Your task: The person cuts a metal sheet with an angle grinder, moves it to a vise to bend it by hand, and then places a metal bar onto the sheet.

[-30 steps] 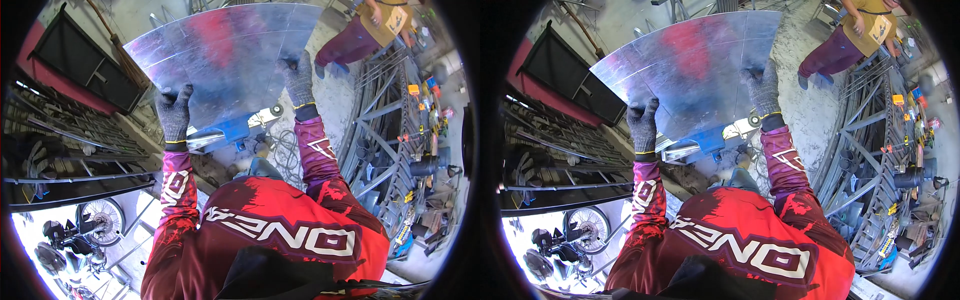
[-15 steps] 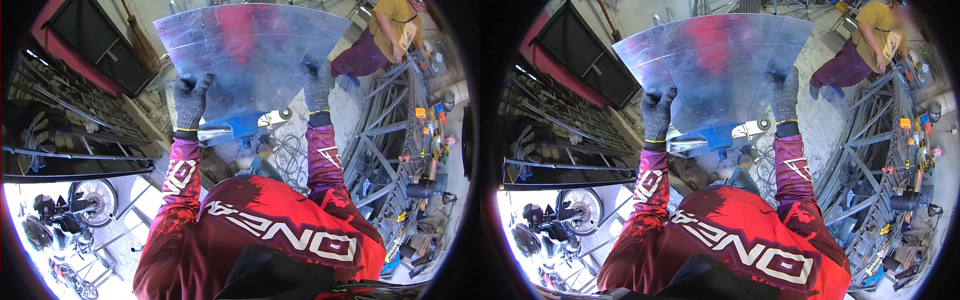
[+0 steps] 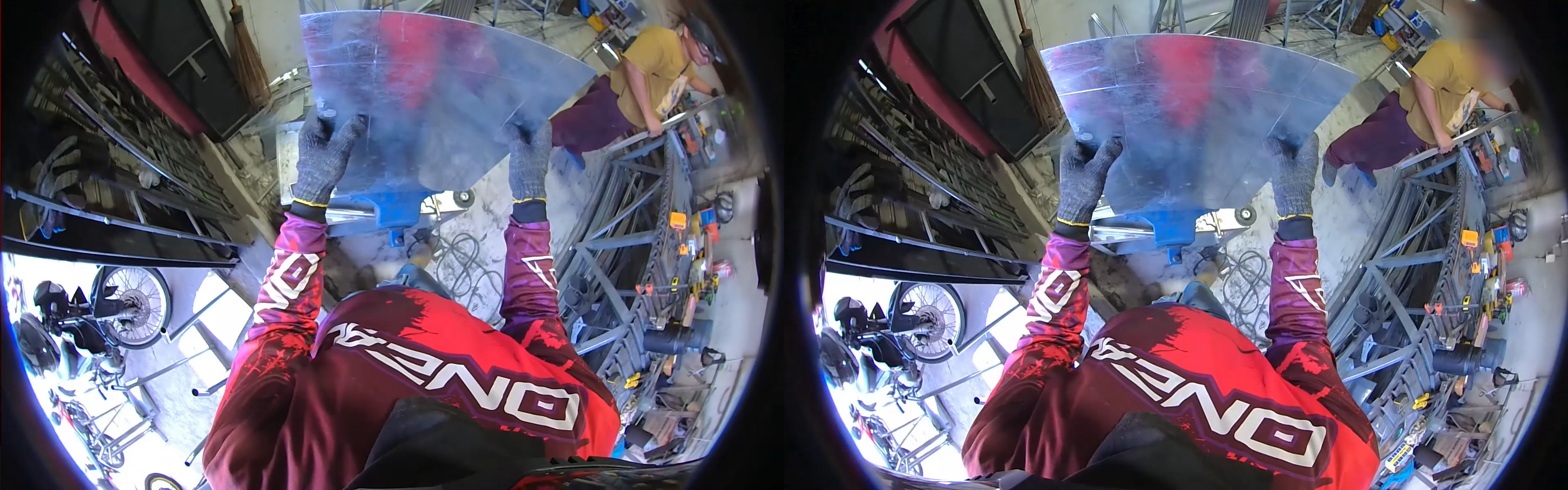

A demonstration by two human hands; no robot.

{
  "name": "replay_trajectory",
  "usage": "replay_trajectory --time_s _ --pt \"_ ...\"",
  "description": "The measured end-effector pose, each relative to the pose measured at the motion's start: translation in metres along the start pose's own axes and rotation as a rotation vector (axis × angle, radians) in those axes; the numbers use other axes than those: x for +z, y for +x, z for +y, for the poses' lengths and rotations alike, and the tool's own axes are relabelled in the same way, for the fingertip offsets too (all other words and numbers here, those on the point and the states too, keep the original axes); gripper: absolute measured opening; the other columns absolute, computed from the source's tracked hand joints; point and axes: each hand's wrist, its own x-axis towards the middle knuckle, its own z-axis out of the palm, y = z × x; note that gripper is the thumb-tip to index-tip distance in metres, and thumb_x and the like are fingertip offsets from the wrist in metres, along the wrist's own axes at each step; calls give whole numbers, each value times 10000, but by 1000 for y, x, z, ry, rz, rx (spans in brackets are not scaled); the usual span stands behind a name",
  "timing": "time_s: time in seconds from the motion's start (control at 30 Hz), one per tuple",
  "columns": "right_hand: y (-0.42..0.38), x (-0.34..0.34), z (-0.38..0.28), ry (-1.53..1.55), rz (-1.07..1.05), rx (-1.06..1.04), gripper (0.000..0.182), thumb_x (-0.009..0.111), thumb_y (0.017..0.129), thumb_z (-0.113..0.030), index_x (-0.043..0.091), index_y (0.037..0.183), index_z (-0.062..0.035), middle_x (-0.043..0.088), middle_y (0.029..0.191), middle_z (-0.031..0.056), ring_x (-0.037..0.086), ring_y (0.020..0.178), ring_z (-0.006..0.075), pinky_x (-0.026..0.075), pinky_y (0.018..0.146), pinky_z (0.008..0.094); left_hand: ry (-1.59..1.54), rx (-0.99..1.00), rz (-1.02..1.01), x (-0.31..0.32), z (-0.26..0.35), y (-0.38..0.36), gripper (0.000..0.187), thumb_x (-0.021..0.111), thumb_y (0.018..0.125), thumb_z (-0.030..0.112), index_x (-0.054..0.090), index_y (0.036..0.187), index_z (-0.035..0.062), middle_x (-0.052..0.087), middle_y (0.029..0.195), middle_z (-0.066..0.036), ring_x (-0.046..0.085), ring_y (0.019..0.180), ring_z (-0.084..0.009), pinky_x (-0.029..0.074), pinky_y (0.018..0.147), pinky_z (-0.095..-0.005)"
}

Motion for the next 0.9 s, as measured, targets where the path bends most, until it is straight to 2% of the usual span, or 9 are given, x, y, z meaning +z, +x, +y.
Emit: replay_trajectory --time_s 0.13,0.27,0.33,0.43,0.53,0.57,0.73,0.83,0.9 --pt "6 -6 3 -46 -51 -35 343 732 847 19 561 1141 -21 658 1032 63 641 892 162 550 785 318 -26 35 56 -7 -27 0 211 745 900 102 630 1063 32 633 922 11 582 828 -86 486 752 -261" --pt "3 -2 -10 -90 -67 -15 308 683 877 7 587 1168 -11 633 1031 29 589 893 129 511 793 300 -10 135 270 -12 -29 -8 291 809 840 129 606 1039 63 541 795 21 473 705 -78 436 637 -260" --pt "8 -4 -12 -46 -92 5 237 635 906 1 610 1141 -10 613 1023 12 552 882 107 479 783 280 -17 59 195 -22 -41 -15 260 782 859 109 602 1041 58 541 804 22 470 707 -75 437 637 -254" --pt "26 -20 -5 220 -289 111 295 694 930 -63 616 1213 -32 628 1061 -4 538 894 86 463 788 270 -45 -7 193 -22 -39 -27 159 721 901 74 613 1014 45 563 821 19 491 720 -69 436 637 -247" --pt "55 -36 25 61 -345 93 335 668 909 10 590 1233 -22 628 997 2 603 866 136 513 817 294 -58 -90 206 -24 -44 -26 87 695 924 64 627 967 31 583 808 9 524 740 -73 447 658 -247" --pt "65 -46 26 39 -360 205 337 679 911 -2 589 1235 -20 645 1016 14 607 905 139 511 828 302 -21 -27 243 -16 -43 -25 87 698 925 69 629 959 27 587 796 6 536 746 -79 455 675 -251" --pt "71 -45 29 50 -565 -13 207 699 950 -114 632 1099 12 656 960 10 597 876 140 491 839 312 111 -21 345 -4 -36 -29 97 709 921 82 659 968 14 634 838 -15 567 762 -95 473 713 -272" --pt "71 -36 15 -41 -654 73 146 694 948 -100 641 1015 19 649 888 10 607 843 141 501 818 322 164 -8 497 4 -28 -34 255 714 897 75 639 1134 18 659 948 -34 603 815 -113 506 786 -284" --pt "67 -32 0 269 -749 322 125 688 946 -88 651 973 29 639 844 15 637 789 150 538 779 342 146 -52 622 20 -16 -41 498 716 865 46 555 1336 28 651 1125 -80 640 939 -148 527 882 -306"
